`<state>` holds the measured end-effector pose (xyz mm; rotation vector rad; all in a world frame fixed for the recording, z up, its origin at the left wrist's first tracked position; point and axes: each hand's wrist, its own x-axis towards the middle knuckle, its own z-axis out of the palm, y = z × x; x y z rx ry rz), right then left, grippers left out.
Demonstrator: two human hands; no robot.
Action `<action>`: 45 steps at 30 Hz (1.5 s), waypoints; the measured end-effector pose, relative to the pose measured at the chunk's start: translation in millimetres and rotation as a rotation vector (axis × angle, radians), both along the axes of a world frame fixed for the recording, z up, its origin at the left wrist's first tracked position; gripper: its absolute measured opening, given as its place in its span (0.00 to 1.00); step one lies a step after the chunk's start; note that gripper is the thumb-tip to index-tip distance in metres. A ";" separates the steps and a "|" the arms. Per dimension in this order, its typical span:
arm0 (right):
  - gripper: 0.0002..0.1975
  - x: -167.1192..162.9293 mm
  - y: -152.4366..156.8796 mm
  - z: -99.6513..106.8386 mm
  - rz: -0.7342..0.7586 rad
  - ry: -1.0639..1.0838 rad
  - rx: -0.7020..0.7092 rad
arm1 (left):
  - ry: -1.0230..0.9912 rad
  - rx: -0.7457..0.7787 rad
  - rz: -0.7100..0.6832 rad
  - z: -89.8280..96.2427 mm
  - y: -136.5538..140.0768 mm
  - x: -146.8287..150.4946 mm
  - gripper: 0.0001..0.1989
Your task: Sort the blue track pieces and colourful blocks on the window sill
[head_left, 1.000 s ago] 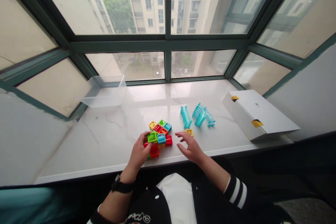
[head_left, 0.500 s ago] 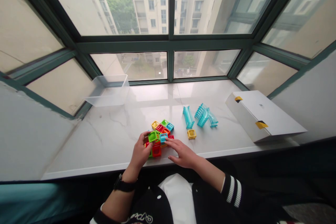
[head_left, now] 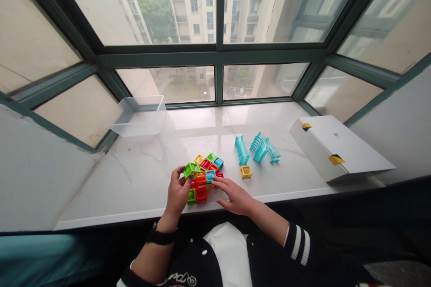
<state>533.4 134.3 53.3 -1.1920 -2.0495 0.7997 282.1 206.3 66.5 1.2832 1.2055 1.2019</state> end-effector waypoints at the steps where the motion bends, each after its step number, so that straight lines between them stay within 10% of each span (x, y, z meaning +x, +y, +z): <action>1: 0.41 -0.2 0.0 1.1 0.000 -0.004 -0.001 | -0.012 -0.005 0.022 -1.3 1.0 -1.7 0.28; 9: 0.40 -2.9 0.0 7.9 0.036 0.012 -0.003 | -0.098 0.012 0.129 4.2 4.2 -6.6 0.29; 18: 0.23 20.4 12.8 36.7 -0.205 0.327 0.155 | -0.107 0.035 -0.179 25.8 -4.3 26.1 0.31; 28: 0.27 27.7 3.6 41.1 -0.253 0.399 0.072 | -0.212 -0.062 -0.475 23.5 -18.4 78.7 0.29; 45: 0.29 50.0 -1.2 32.6 -0.238 0.310 0.114 | -0.001 -0.078 -0.537 5.6 -19.2 80.0 0.30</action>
